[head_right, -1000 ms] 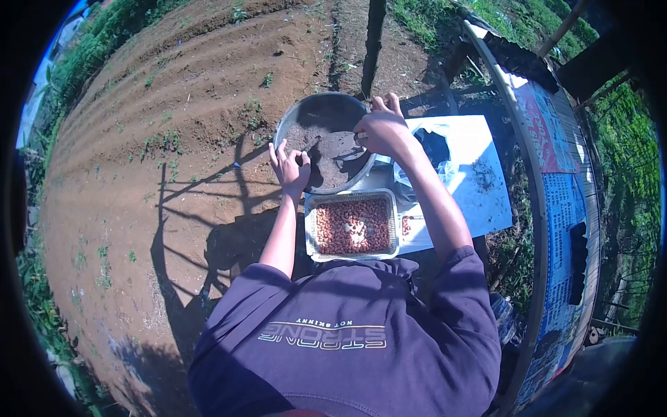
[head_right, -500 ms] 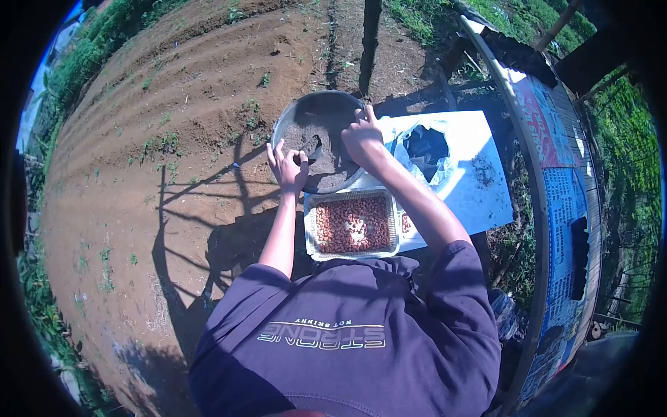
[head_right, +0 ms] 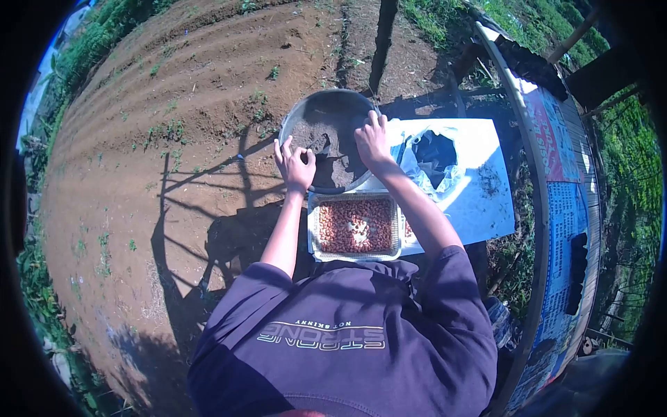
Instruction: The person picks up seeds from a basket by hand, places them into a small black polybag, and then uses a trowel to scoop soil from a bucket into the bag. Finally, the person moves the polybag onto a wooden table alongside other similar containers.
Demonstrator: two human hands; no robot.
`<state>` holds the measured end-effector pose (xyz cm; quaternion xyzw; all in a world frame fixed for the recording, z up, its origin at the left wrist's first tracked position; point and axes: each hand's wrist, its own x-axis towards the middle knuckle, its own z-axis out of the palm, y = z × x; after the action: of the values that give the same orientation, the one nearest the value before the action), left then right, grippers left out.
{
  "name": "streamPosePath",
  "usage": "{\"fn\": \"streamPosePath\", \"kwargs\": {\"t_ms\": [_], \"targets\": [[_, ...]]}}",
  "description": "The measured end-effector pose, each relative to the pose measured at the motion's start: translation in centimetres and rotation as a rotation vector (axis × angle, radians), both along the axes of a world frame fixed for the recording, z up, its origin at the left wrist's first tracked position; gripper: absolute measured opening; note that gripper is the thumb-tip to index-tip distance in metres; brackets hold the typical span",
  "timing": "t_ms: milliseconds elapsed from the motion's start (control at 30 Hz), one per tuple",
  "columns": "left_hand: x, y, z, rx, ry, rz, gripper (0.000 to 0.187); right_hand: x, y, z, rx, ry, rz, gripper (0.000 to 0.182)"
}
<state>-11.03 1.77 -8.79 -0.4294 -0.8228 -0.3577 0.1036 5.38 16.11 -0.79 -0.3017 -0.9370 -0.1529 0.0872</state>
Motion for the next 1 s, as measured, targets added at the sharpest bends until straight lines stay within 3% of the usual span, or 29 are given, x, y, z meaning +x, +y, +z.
{"fn": "streamPosePath", "kwargs": {"t_ms": [167,267,467,1000], "targets": [[0.2,0.1,0.2,-0.052,0.012,0.055,0.018,0.7,0.5,-2.8,-0.188,0.023,-0.006,0.022],[0.0,0.3,-0.2,-0.014,-0.006,0.032,0.019,0.4,0.3,-4.2,-0.205,0.179,-0.022,0.022],[0.0,0.3,-0.2,-0.04,-0.019,0.05,0.019,1.3,0.2,-3.6,-0.274,0.248,-0.102,0.026],[0.1,0.1,-0.3,-0.023,-0.024,0.027,0.021,5.2,1.0,5.3,-0.379,0.285,-0.022,0.03]]}}
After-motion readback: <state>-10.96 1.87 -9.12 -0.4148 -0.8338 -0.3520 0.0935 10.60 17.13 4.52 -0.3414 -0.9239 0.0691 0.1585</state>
